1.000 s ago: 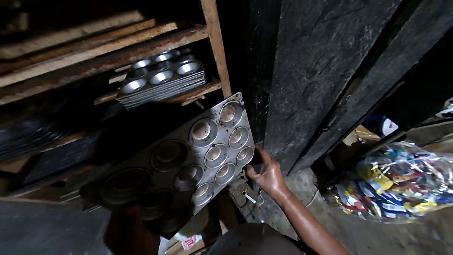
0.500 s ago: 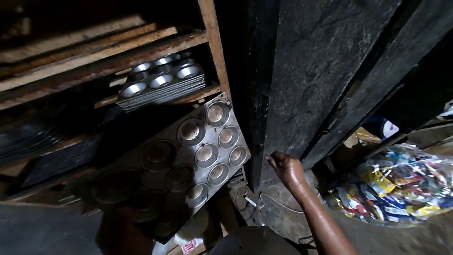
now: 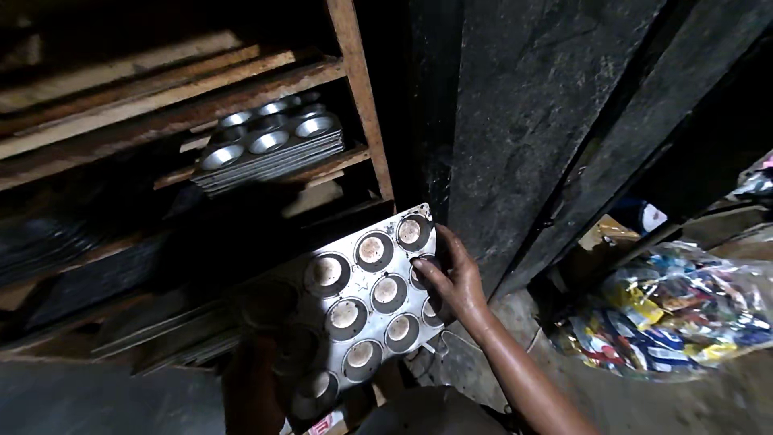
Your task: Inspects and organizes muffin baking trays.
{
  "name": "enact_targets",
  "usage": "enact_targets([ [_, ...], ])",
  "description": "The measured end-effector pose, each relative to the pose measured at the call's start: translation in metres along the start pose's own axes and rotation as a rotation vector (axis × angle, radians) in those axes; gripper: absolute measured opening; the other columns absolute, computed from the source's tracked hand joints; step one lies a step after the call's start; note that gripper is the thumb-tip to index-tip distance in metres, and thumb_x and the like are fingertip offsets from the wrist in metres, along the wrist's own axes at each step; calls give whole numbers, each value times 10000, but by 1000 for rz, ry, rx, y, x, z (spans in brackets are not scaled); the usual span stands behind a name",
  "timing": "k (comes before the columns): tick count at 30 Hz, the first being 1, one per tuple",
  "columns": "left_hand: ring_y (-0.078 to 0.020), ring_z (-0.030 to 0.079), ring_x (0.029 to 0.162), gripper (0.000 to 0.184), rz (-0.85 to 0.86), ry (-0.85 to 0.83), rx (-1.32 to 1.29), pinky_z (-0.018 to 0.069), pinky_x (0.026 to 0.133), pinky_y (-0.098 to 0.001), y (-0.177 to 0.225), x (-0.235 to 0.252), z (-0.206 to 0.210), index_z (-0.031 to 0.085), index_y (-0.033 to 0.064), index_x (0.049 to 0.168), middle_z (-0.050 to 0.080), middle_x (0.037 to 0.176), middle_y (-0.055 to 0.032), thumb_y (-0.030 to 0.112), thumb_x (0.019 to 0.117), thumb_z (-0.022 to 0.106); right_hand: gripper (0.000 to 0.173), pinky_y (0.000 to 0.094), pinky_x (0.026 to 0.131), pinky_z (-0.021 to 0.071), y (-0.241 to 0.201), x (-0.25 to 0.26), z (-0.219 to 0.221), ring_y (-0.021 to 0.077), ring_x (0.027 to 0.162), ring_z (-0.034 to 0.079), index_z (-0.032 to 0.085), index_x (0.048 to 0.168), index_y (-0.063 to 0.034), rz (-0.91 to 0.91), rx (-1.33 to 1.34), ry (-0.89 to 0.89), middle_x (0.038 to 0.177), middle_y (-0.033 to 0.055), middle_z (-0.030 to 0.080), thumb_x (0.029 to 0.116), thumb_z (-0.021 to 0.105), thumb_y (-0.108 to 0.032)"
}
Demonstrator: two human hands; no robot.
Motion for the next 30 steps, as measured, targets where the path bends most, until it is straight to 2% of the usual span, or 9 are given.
enact_targets([
  [3,63,659,784,134,-7,13,-29,588,737,-169,1,-2,2,596,79,1074,670,848,160,131,1028,482,581,328,984,551,3,-3,0,210,1102,688,526,1406,83,-26,-48,64,1270,224,659,980,662,-288],
  [7,56,662,786,138,22,-32,-60,586,742,-170,-1,-2,6,616,107,1046,678,846,168,120,1022,481,348,315,876,572,1,-5,-7,199,946,715,600,1326,81,-31,-108,153,1133,217,709,1030,521,-83],
  [10,37,676,771,147,36,-49,-93,593,738,-179,-2,-1,8,635,126,1015,695,827,159,119,1018,489,469,286,809,586,7,-6,-5,120,864,699,567,1360,63,9,-51,103,1044,144,718,1018,588,-258],
  [14,58,659,773,142,67,-50,-70,582,742,-162,-1,0,11,630,126,990,675,819,173,105,1009,491,891,410,884,585,12,-7,0,199,985,703,500,1438,37,145,-112,39,1174,157,700,835,750,-568],
  [16,72,648,778,119,91,-49,-31,572,751,-153,3,-1,13,632,114,987,664,822,182,97,993,514,884,463,841,590,13,-7,-1,240,941,717,518,1422,26,186,-188,47,1112,154,721,816,756,-571],
  [20,99,625,768,145,122,-69,35,554,738,-135,8,-4,16,629,120,972,643,805,206,63,990,497,754,491,754,594,15,-8,-3,254,844,729,552,1375,21,198,-267,51,996,130,741,876,676,-531],
  [25,88,634,771,166,156,-112,28,558,739,-135,4,-1,14,643,129,986,655,816,202,77,1008,487,551,484,687,598,15,-9,-2,268,772,733,614,1314,29,118,-321,80,955,145,747,911,636,-346],
  [27,91,633,774,169,156,-112,31,555,744,-136,2,0,11,647,151,976,654,818,211,90,1006,492,477,446,664,601,16,-8,-3,230,729,724,633,1288,29,94,-275,83,899,127,744,952,600,-308],
  [30,91,625,761,155,146,-111,38,557,736,-140,0,3,8,637,150,961,642,809,207,108,1011,497,323,275,705,549,21,-2,-6,66,751,642,663,1173,16,194,60,54,875,40,687,1024,497,-216],
])
Point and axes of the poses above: each hand's wrist, its own x-axis towards the middle knuckle, its own z-axis out of the palm, y = z × x, the point moved 8 cm from there along x, towards the middle knuckle
